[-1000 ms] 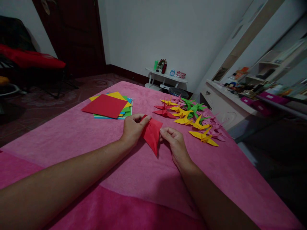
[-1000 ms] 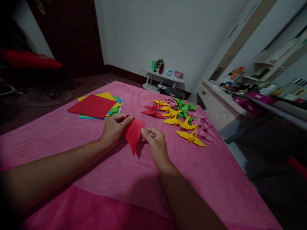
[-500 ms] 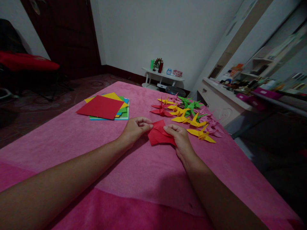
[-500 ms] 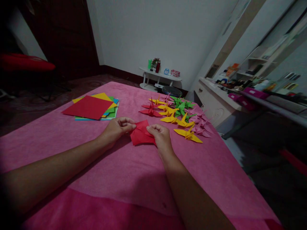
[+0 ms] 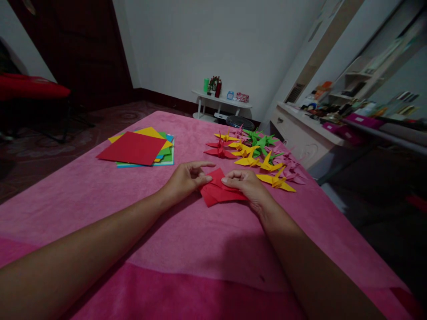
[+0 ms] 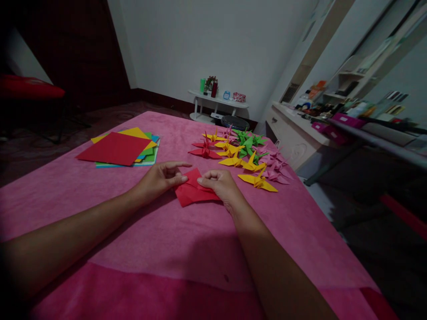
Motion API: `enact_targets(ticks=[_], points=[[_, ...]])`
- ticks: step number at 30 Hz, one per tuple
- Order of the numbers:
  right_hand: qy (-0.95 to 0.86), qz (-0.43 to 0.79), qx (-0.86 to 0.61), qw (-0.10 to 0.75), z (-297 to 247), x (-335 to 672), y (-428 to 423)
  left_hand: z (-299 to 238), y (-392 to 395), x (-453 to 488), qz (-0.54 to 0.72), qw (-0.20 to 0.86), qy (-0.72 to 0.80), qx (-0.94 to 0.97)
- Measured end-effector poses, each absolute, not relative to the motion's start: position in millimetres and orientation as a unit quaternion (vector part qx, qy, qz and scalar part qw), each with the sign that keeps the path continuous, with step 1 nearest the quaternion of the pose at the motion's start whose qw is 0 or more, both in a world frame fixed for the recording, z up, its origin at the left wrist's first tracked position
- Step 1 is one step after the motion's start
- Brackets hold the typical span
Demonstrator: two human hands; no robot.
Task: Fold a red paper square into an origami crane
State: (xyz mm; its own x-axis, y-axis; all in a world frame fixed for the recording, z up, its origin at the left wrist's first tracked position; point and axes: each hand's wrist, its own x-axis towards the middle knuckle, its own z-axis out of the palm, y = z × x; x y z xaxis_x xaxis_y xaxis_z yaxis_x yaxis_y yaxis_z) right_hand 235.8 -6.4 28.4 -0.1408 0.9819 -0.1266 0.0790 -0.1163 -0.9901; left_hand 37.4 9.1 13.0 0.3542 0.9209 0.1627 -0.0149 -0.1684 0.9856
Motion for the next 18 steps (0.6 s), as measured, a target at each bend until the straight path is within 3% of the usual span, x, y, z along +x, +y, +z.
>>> enact_targets(ticks=[4, 18], points=[[-0.491, 0.565, -0.506, 0.429, 30.2, 236.6, -7.4, 15.4, 10.8, 33.2, 0.405, 0.501, 0.347, 0.682], [-0.544, 0.538, -0.500, 0.406, 29.1, 231.0, -5.9, 10.6, 9.8, 37.9, 0.375, 0.561, 0.386, 0.629]])
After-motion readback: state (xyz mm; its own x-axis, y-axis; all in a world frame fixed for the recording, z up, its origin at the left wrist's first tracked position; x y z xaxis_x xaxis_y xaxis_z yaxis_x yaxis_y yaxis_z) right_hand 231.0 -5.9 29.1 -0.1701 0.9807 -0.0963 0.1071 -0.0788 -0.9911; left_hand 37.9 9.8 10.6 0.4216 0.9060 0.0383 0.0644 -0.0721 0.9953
